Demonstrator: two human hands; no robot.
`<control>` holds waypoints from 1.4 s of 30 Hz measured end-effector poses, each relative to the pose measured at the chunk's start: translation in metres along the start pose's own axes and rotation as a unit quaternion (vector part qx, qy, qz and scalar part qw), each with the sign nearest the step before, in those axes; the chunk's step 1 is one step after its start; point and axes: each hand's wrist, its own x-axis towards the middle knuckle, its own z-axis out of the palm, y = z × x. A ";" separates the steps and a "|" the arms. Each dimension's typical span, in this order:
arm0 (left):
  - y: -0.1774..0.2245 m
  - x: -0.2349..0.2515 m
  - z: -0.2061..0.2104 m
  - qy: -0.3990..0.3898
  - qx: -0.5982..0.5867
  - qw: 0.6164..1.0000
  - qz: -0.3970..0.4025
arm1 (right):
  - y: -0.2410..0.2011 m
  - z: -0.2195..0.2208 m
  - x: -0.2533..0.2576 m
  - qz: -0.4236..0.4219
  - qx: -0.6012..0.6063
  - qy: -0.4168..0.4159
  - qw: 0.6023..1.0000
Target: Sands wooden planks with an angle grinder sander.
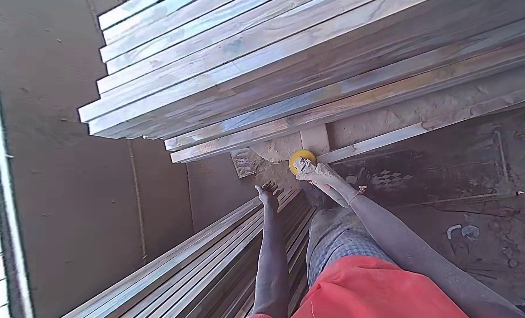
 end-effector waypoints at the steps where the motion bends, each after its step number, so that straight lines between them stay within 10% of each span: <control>1: -0.001 0.000 -0.001 -0.011 -0.007 1.000 0.001 | -0.010 0.008 0.000 -0.004 0.010 0.000 1.000; 10: 0.002 -0.022 0.094 -0.172 0.139 0.965 0.140 | 0.088 -0.048 -0.008 0.038 0.201 0.106 0.973; 14: -0.010 -0.040 0.128 -0.040 0.465 0.809 0.357 | 0.133 -0.125 -0.039 0.075 0.330 0.172 0.925; 19: -0.024 -0.077 0.181 -0.004 0.632 0.677 0.376 | 0.201 -0.215 -0.067 0.095 0.396 0.256 0.877; 28: -0.129 -0.184 0.386 -0.071 0.626 0.643 0.437 | 0.366 -0.428 -0.103 0.155 0.487 0.345 0.787; 34: -0.157 -0.181 0.404 -0.004 0.637 0.601 0.483 | 0.459 -0.549 -0.123 0.169 0.499 0.421 0.738; 42: -0.156 -0.186 0.408 0.006 0.647 0.605 0.464 | 0.446 -0.509 -0.130 0.139 0.447 0.333 0.819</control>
